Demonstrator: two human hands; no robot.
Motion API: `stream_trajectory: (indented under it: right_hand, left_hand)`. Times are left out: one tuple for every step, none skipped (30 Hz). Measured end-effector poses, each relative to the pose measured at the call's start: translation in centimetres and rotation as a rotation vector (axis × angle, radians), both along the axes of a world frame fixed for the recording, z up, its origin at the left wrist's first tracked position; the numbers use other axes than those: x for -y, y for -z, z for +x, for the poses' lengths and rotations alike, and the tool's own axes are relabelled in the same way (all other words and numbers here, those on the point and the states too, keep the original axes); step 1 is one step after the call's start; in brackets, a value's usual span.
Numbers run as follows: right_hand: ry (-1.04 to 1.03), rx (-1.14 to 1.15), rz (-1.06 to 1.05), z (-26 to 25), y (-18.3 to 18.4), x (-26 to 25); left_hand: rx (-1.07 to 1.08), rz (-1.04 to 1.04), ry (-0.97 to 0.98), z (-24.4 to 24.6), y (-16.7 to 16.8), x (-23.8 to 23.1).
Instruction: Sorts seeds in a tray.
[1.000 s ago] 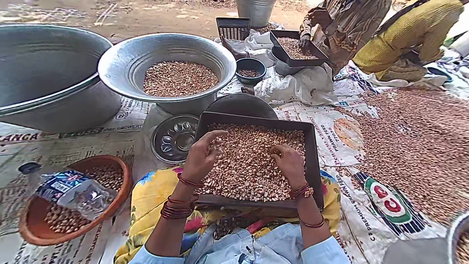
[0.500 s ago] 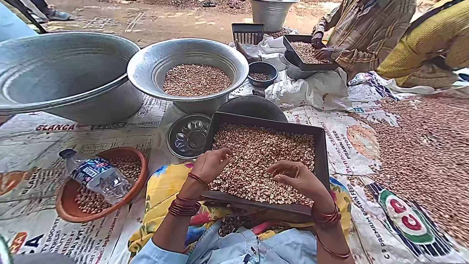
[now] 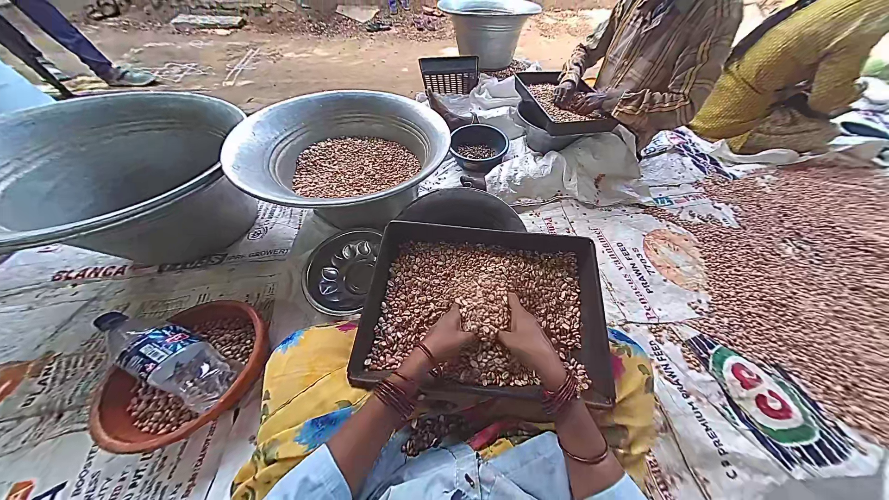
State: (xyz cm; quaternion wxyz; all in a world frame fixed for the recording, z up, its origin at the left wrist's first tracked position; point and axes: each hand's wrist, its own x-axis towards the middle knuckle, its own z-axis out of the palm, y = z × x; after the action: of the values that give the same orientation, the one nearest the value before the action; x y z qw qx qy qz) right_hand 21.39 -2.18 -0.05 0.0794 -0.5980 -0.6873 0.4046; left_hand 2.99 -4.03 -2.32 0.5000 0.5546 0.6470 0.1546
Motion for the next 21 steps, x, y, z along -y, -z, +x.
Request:
stream_trajectory:
  right_hand:
    - [-0.008, -0.102, 0.033, -0.3, -0.1, 0.0]
    - [-0.018, -0.185, 0.081, -0.5, -0.3, 0.1]
    - [-0.032, -0.265, 0.143, -0.7, -0.6, 0.3]
    - [-0.048, -0.35, 0.223, -0.7, -0.9, 0.5]
    - [-0.077, -0.432, 0.298, -0.6, -1.1, 0.6]
    - [-0.116, -0.512, 0.369, -0.2, -1.4, 0.5]
    - [-0.158, -0.579, 0.426, 0.4, -1.9, 0.4]
    - [-0.186, -0.612, 0.473, 1.2, -2.3, 0.3]
    - [-0.177, -0.585, 0.521, 2.4, -2.8, 0.2]
    - [-0.128, -0.499, 0.576, 3.8, -3.2, 0.2]
    - [-0.048, -0.377, 0.644, 5.3, -3.3, 0.1]
    - [0.054, -0.258, 0.7, 6.9, -3.2, 0.0]
    - [0.168, -0.17, 0.734, 8.5, -2.7, -0.2]
    - [0.28, -0.141, 0.734, 10.1, -2.0, -0.5]
    - [0.378, -0.175, 0.679, 11.6, -1.2, -0.8]
    - [0.451, -0.272, 0.577, 12.9, -0.4, -1.1]
    - [0.502, -0.427, 0.438, 13.8, 0.4, -1.4]
    - [0.53, -0.593, 0.289, 14.2, 1.3, -1.5]
    - [0.534, -0.721, 0.164, 14.3, 2.3, -1.4]
    - [0.547, -0.797, 0.057, 14.0, 2.9, -1.2]
    - [0.582, -0.839, -0.013, 13.6, 3.1, -0.9]
  left_hand:
    - [0.122, 0.038, -0.066, 0.3, 0.0, -0.2]
    - [0.225, 0.095, -0.134, 0.6, -0.1, -0.3]
    - [0.317, 0.158, -0.193, 1.0, -0.6, -0.3]
    - [0.4, 0.223, -0.235, 1.2, -1.3, -0.3]
    - [0.462, 0.292, -0.262, 1.3, -2.0, -0.3]
    - [0.493, 0.352, -0.28, 1.3, -2.7, -0.3]
    - [0.497, 0.408, -0.293, 1.1, -3.5, -0.4]
    - [0.483, 0.47, -0.298, 0.8, -3.9, -0.7]
    - [0.462, 0.519, -0.284, 0.2, -4.1, -1.1]
    - [0.411, 0.566, -0.249, -0.6, -4.2, -1.6]
    - [0.319, 0.596, -0.213, -1.4, -4.4, -2.2]
    - [0.181, 0.599, -0.191, -2.2, -4.5, -2.9]
    - [0.031, 0.568, -0.16, -2.9, -4.6, -3.6]
    - [-0.098, 0.511, -0.115, -3.3, -4.7, -4.4]
    - [-0.218, 0.436, -0.063, -3.4, -4.9, -5.4]
    - [-0.327, 0.365, -0.017, -3.0, -5.0, -6.4]
    - [-0.413, 0.316, 0.03, -2.1, -4.7, -7.2]
    - [-0.488, 0.283, 0.075, -0.9, -4.4, -7.8]
    - [-0.551, 0.263, 0.113, 0.8, -4.2, -8.3]
    - [-0.578, 0.261, 0.143, 2.7, -3.9, -8.6]
    - [-0.591, 0.271, 0.174, 4.6, -3.7, -8.7]
